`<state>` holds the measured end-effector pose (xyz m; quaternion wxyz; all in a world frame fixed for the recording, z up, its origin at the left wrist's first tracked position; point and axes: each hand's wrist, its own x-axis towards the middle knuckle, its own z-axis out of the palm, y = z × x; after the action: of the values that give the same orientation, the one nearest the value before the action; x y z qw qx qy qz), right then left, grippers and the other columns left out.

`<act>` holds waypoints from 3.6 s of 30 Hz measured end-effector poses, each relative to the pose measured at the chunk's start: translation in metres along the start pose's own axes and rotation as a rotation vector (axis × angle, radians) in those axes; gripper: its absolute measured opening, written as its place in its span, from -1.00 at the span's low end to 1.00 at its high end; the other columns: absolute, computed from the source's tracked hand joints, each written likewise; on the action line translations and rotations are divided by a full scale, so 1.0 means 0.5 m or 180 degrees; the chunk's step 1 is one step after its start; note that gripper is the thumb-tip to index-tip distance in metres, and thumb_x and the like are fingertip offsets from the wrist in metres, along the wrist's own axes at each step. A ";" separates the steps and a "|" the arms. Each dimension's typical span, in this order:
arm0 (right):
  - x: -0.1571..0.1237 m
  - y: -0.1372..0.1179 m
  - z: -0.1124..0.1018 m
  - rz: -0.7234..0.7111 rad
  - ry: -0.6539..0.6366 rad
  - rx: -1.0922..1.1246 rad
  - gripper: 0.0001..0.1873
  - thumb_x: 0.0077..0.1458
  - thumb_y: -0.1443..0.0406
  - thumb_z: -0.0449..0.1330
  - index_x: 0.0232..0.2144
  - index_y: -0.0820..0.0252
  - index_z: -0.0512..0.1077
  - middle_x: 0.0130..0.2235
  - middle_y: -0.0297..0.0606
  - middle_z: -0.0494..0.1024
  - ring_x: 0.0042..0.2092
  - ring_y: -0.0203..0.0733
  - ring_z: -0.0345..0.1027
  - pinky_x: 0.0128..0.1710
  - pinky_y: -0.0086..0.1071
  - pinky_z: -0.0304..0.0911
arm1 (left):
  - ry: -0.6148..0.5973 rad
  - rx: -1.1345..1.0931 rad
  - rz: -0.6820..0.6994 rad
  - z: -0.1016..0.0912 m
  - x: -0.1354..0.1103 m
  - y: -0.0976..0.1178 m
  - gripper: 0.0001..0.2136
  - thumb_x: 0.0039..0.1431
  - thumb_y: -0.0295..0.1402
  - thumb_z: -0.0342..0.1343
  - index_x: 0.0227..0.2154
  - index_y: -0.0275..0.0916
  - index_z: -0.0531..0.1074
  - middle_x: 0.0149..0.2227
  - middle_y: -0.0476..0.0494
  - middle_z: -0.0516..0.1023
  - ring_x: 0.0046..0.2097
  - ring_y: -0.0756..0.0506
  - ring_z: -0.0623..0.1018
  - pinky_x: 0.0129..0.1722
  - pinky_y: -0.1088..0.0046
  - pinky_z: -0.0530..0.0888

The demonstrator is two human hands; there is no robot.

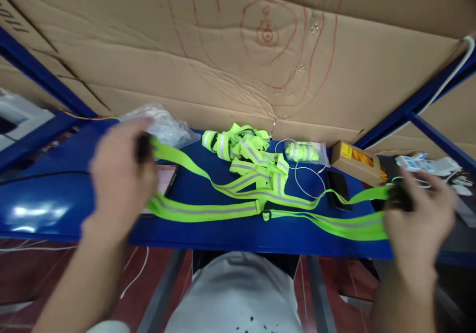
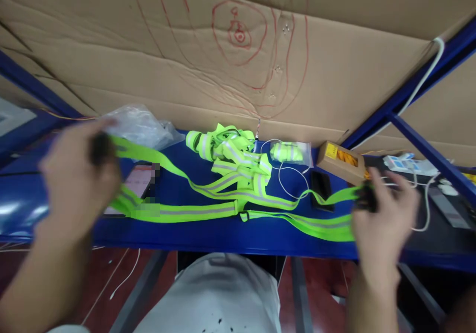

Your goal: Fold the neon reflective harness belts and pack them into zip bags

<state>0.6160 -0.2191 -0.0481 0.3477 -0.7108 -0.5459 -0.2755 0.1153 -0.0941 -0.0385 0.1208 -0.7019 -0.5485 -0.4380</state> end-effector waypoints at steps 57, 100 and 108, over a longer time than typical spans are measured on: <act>-0.018 -0.265 0.076 -0.0354 -0.2745 0.3399 0.25 0.02 0.01 0.49 0.52 -0.13 -0.15 0.41 -0.11 0.29 0.43 0.17 0.17 0.43 0.10 0.12 | -0.0727 -0.1438 0.0578 0.079 -0.101 0.310 -0.33 0.19 -0.44 0.30 0.34 -0.13 0.25 0.08 -0.25 0.30 0.06 -0.20 0.48 0.13 0.14 0.52; 0.209 -0.347 0.091 -0.0658 -0.2432 0.3291 -0.44 0.27 -0.16 0.18 -0.48 0.16 0.55 -0.40 -0.31 0.55 -0.38 -0.28 0.32 -0.40 -0.39 0.26 | -0.2577 -0.4263 -0.0629 0.105 0.182 0.235 -0.65 0.24 -0.09 0.29 -0.08 -0.26 0.60 -0.38 -0.11 0.64 -0.36 -0.11 0.62 -0.31 0.37 0.58; 0.196 -0.368 0.144 -0.0184 -0.1961 0.3353 -0.45 0.19 -0.19 0.25 -0.46 0.16 0.53 -0.55 -0.41 0.36 -0.52 -0.37 0.09 -0.55 -0.42 0.00 | -0.2354 -0.3772 -0.0147 0.156 0.154 0.259 -0.45 0.15 -0.14 0.38 0.18 -0.18 0.49 0.17 -0.15 0.59 0.23 -0.25 0.52 0.24 0.22 0.44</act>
<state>0.4635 -0.0745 0.0195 0.4710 -0.4751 -0.7032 0.2405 0.2676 -0.0400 0.0133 -0.4864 -0.7407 -0.2370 -0.3982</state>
